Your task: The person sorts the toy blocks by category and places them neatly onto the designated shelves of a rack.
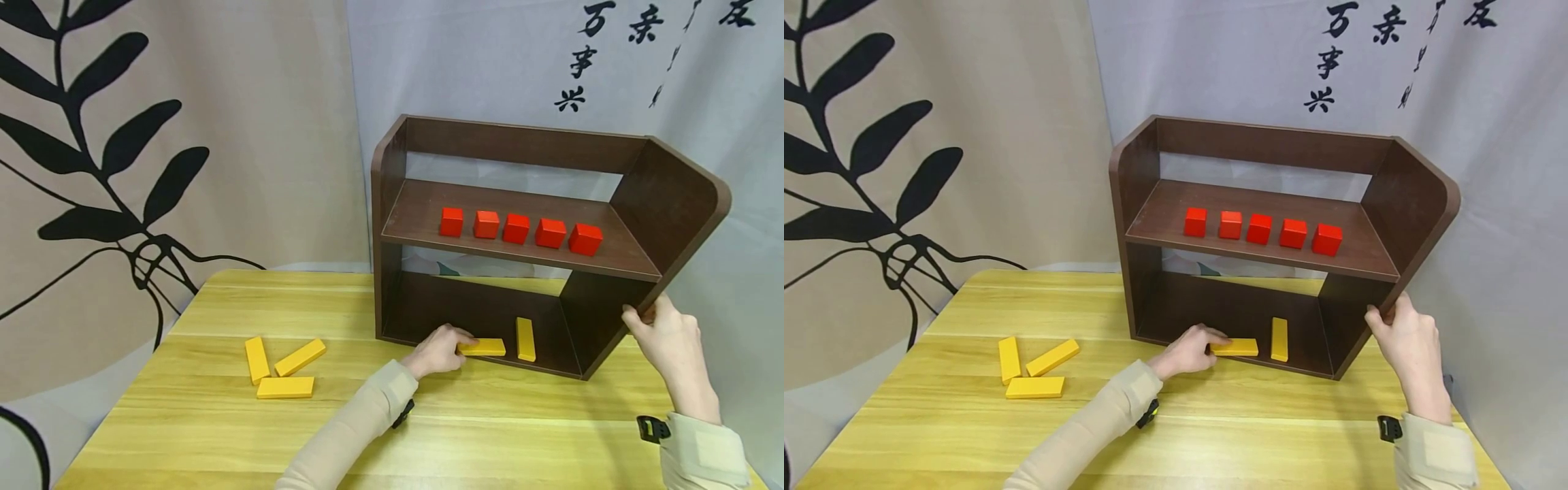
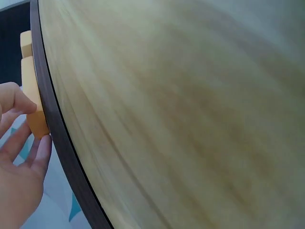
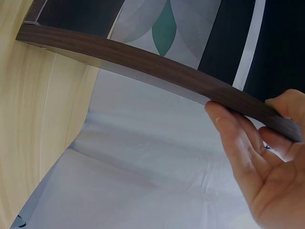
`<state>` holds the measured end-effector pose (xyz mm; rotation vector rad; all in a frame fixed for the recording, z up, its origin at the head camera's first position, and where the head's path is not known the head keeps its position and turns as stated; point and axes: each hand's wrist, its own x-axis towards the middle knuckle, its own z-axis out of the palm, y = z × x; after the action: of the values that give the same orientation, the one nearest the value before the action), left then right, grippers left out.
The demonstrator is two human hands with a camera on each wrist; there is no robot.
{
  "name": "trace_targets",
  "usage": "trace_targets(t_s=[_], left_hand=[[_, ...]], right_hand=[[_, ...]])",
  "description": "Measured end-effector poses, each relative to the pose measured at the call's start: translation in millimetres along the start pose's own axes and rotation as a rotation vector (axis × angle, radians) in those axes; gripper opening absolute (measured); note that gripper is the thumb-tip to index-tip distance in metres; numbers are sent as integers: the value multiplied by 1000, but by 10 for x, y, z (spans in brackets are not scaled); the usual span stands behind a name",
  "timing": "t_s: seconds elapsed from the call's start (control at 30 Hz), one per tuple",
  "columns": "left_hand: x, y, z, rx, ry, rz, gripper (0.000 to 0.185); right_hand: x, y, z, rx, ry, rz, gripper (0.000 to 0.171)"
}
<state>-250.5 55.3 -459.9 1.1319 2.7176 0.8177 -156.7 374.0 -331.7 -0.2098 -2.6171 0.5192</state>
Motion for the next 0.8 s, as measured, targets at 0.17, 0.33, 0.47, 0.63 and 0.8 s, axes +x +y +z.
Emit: trace_targets(t_s=[0.17, 0.33, 0.47, 0.63, 0.8], left_hand=[[0, 19, 4, 82, -3, 22, 45], [22, 86, 55, 211, 19, 38, 39], [0, 146, 68, 331, 25, 66, 42], [-37, 153, 31, 450, 3, 148, 39], [-72, 123, -17, 523, -14, 228, 32]], right_hand=[[-5, -3, -4, 0, 1, -3, 24], [-14, -1, 1, -1, -7, 4, 24], [-13, 7, 11, 1, -13, 9, 24], [-3, 12, 13, 3, -4, 5, 23], [3, 12, 11, -2, -5, 6, 24]])
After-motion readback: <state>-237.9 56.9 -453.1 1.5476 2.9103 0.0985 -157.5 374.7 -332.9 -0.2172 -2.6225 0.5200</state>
